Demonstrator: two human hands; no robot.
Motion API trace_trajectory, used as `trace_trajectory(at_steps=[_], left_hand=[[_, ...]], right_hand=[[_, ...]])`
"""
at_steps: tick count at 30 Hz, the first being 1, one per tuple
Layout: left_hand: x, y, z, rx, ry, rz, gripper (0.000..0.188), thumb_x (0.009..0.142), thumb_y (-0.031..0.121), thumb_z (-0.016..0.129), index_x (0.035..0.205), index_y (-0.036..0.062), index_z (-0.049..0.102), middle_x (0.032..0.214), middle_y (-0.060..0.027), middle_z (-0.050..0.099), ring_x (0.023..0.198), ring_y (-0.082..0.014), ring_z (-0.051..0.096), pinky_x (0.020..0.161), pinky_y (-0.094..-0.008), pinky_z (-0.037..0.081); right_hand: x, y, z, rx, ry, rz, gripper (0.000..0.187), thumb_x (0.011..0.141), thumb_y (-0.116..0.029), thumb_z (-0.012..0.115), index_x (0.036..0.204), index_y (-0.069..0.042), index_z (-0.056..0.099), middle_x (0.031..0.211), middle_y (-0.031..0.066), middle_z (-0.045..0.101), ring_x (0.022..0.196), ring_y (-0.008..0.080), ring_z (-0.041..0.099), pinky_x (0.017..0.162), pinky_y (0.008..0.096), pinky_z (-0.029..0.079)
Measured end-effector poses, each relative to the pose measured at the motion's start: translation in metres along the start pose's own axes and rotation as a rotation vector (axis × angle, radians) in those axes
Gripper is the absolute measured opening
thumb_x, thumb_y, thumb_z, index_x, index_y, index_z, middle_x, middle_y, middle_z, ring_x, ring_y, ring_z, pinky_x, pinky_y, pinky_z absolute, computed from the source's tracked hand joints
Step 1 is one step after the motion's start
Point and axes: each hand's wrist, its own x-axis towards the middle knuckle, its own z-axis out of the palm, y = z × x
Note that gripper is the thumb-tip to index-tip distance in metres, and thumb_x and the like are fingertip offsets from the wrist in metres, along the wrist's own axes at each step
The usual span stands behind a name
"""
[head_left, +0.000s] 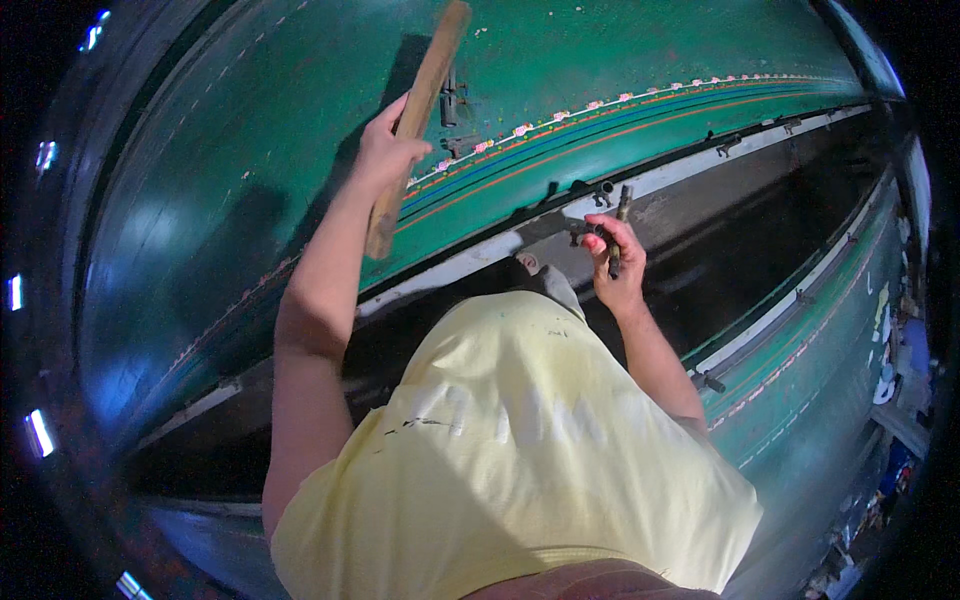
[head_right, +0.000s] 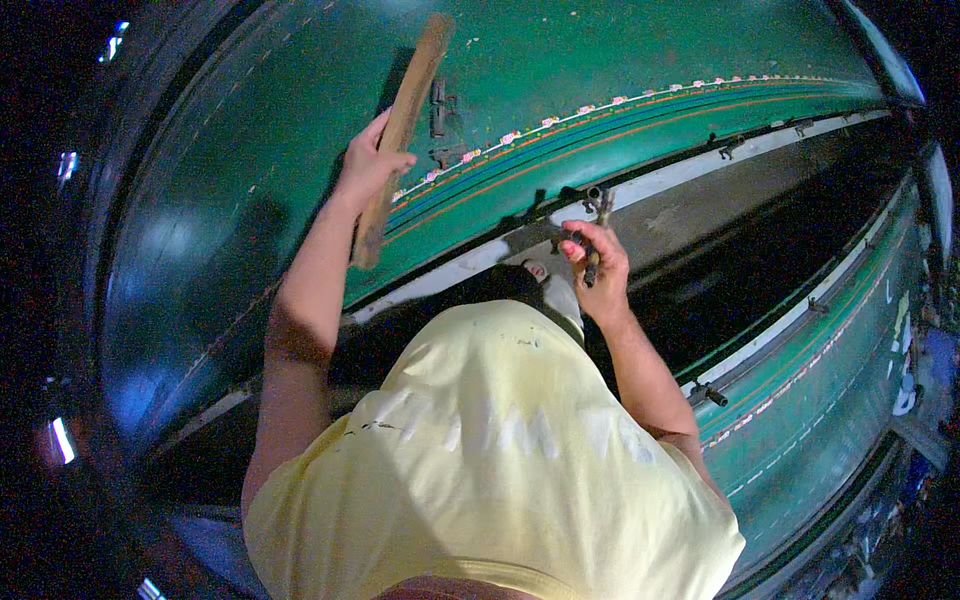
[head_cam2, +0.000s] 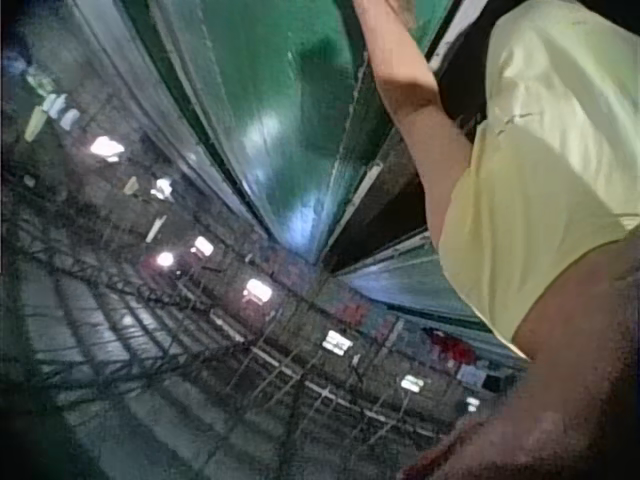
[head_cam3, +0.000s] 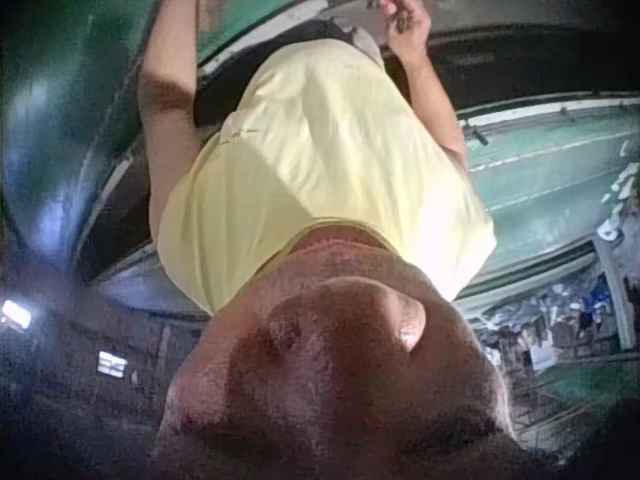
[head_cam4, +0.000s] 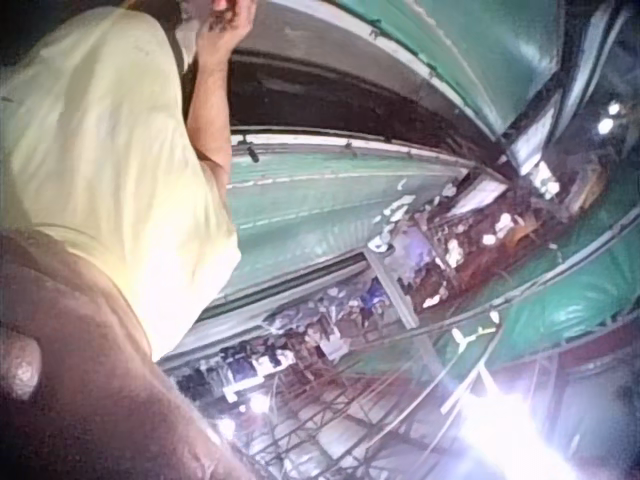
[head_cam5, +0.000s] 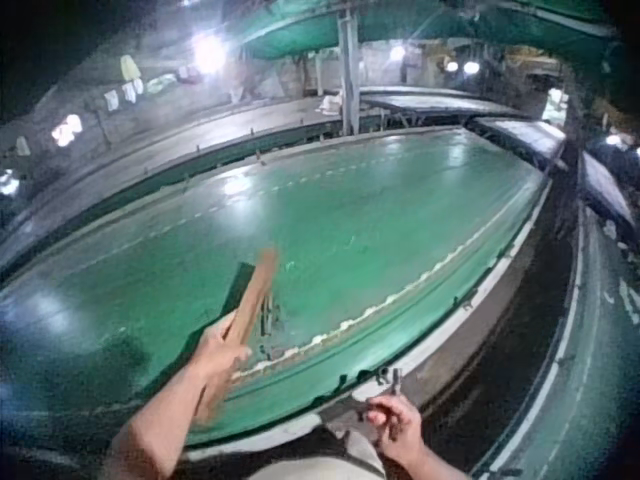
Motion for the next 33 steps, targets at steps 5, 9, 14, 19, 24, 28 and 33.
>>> trace_trajectory(at_steps=[5,9,14,19,24,28,33], left_hand=[[-0.096,-0.013,0.01,0.415,-0.025,0.232,0.07,0.085,0.018,0.09,0.15,0.0071,0.068,0.134,-0.0153,0.074,0.121,-0.0287,0.073,0.104,-0.0417,0.059],[-0.163,0.015,0.031,0.658,-0.124,0.173,0.059,0.084,0.028,0.093,0.136,0.0086,0.074,0.125,-0.0154,0.069,0.119,-0.0403,0.071,0.101,-0.0502,0.06],[-0.182,0.012,0.04,0.74,-0.195,0.108,0.056,0.084,0.028,0.093,0.135,0.0145,0.076,0.123,-0.0133,0.07,0.115,-0.0377,0.073,0.097,-0.0506,0.061],[-0.172,0.015,0.061,0.724,-0.154,0.166,0.056,0.085,0.028,0.091,0.136,0.0143,0.075,0.122,-0.0152,0.072,0.116,-0.04,0.072,0.097,-0.0525,0.06],[-0.168,0.0,0.074,0.698,-0.17,0.177,0.057,0.084,0.028,0.092,0.136,0.0141,0.075,0.122,-0.0155,0.073,0.116,-0.0407,0.072,0.098,-0.0529,0.06],[-0.174,-0.009,0.069,0.66,-0.14,0.203,0.06,0.082,0.024,0.095,0.136,0.0083,0.074,0.122,-0.0172,0.074,0.108,-0.0406,0.074,0.092,-0.0496,0.061],[-0.176,-0.007,0.069,0.666,-0.15,0.147,0.058,0.083,0.028,0.093,0.135,0.0107,0.075,0.12,-0.0144,0.073,0.112,-0.0386,0.073,0.096,-0.0507,0.06]], right_hand=[[0.032,0.013,-0.009,0.035,0.041,-0.122,0.027,0.102,0.0,0.076,0.127,-0.007,0.077,0.12,0.0148,0.074,0.11,0.0297,0.072,0.097,0.038,0.056],[0.045,0.025,-0.015,-0.02,0.007,-0.066,0.022,0.11,-0.006,0.071,0.131,-0.005,0.075,0.119,0.012,0.072,0.099,0.0205,0.071,0.087,0.0333,0.057],[0.051,0.012,-0.013,-0.156,-0.064,-0.131,0.033,0.101,0.004,0.074,0.133,-0.007,0.076,0.12,0.0146,0.074,0.102,0.0269,0.074,0.089,0.0379,0.06],[0.055,0.011,-0.01,-0.208,0.0,-0.239,0.045,0.094,0.012,0.074,0.134,-0.008,0.076,0.123,0.0166,0.073,0.109,0.0329,0.075,0.091,0.0392,0.06],[0.067,0.015,-0.023,-0.195,0.097,-0.218,0.051,0.093,0.019,0.07,0.137,-0.006,0.074,0.125,0.0162,0.072,0.109,0.0283,0.074,0.093,0.0367,0.06],[0.072,0.024,-0.046,-0.209,0.063,-0.082,0.058,0.09,0.024,0.064,0.138,-0.006,0.074,0.122,0.0134,0.071,0.109,0.0229,0.073,0.093,0.0339,0.06],[0.064,0.04,-0.051,-0.144,0.004,-0.039,0.045,0.097,0.013,0.072,0.136,-0.006,0.075,0.117,0.0078,0.071,0.092,0.0141,0.075,0.089,0.0308,0.059]])
